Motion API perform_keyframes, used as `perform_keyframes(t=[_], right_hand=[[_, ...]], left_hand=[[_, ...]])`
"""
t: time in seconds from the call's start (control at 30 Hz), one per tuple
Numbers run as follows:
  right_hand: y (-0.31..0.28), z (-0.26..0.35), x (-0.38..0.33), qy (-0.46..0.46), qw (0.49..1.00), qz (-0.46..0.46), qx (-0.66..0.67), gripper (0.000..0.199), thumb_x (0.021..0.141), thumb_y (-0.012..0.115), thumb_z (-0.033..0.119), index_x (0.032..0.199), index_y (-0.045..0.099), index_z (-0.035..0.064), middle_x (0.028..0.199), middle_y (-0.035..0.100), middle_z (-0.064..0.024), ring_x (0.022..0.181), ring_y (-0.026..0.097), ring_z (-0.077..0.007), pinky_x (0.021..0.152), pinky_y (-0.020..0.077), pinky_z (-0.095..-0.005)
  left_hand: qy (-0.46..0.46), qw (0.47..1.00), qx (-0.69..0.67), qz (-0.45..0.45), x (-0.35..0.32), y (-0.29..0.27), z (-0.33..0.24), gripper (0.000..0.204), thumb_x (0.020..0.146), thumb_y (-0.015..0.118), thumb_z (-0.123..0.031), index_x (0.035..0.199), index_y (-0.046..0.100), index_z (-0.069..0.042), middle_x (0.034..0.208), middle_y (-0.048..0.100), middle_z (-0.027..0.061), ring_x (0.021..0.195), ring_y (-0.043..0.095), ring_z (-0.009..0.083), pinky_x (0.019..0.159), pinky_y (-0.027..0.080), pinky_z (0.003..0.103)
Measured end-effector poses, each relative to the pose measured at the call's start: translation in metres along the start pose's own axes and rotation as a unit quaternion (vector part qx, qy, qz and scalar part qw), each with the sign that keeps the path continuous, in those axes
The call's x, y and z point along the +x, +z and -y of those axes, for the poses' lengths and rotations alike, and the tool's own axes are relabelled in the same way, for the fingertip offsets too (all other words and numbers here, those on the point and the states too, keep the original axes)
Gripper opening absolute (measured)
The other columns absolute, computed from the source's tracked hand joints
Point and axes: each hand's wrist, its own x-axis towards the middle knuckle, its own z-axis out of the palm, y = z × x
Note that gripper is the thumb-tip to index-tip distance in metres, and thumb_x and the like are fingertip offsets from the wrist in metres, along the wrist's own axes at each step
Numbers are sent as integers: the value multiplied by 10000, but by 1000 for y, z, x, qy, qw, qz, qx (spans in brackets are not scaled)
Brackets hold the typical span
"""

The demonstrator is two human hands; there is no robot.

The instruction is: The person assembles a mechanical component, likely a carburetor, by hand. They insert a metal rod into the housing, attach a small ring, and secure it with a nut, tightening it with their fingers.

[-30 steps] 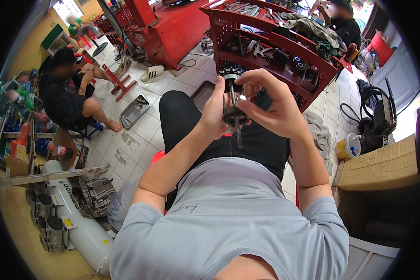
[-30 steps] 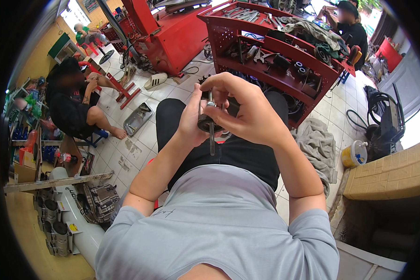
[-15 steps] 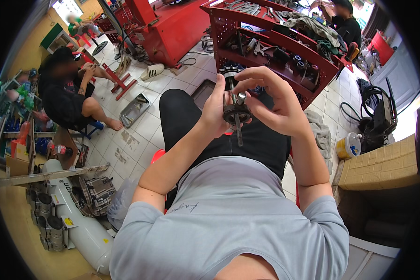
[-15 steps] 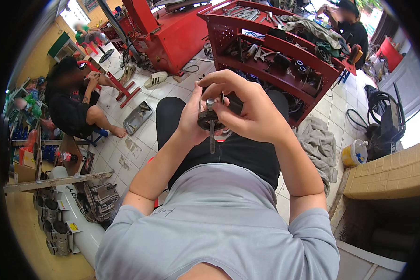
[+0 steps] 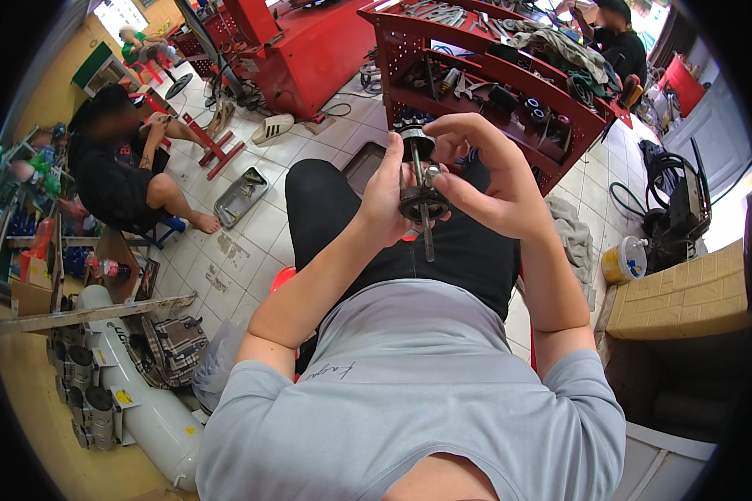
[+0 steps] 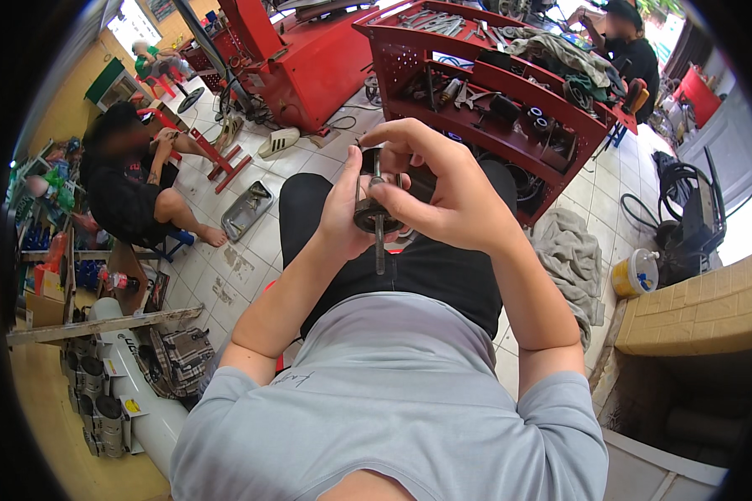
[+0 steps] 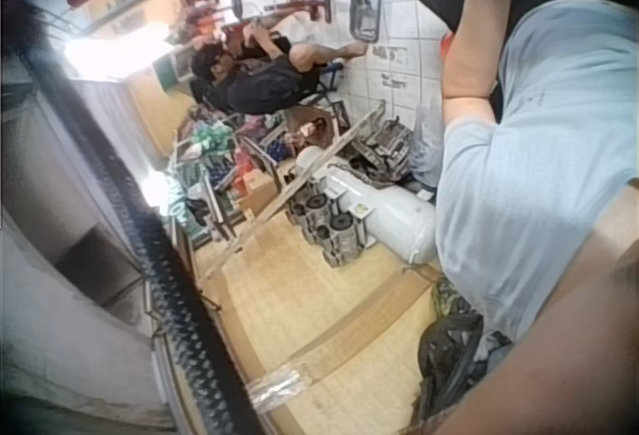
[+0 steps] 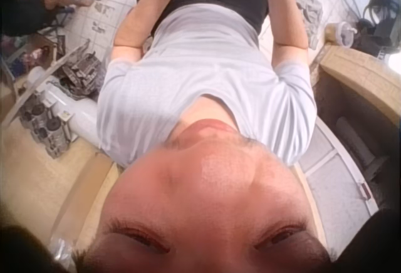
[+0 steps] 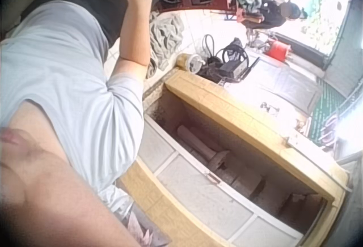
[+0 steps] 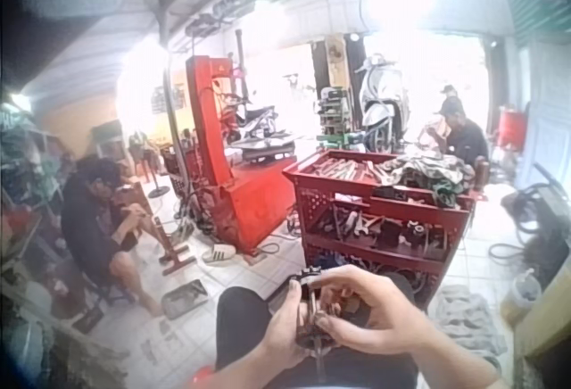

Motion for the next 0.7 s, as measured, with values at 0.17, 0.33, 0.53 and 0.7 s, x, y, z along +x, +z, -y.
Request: perform_keyframes(t=[0.17,0.33,0.53,0.7], right_hand=[[0,-4,0,-15,999,10,-46,315,783,685,65,1082,591,38,711,488,-1,652,456,-97,621,407,-239],[4,-7,1,-40,999,-26,-19,311,784,681,62,1080,589,42,695,485,0,631,458,-97,604,405,-241],[-3,1,-1,30,999,14,-29,346,776,656,-2,1110,569,19,792,468,9,748,445,-84,685,380,-242],[3,-4,0,15,1000,-3,6,355,775,661,-5,1117,570,22,822,485,4,762,446,-87,692,378,-235]], left_hand=[[-17,999,14,38,2,-10,0,683,954,139,-646,1095,540,-112,921,589,7,753,608,150,597,505,335],[0,999,1,33,2,-4,1,662,969,114,-616,1102,541,-128,920,595,15,753,612,151,585,510,345],[-21,998,2,61,4,-17,3,672,957,148,-642,1099,547,-120,894,598,34,736,618,162,550,499,333],[-36,999,-24,25,3,-9,0,654,960,178,-637,1098,548,-117,874,605,45,689,618,177,514,481,318]])
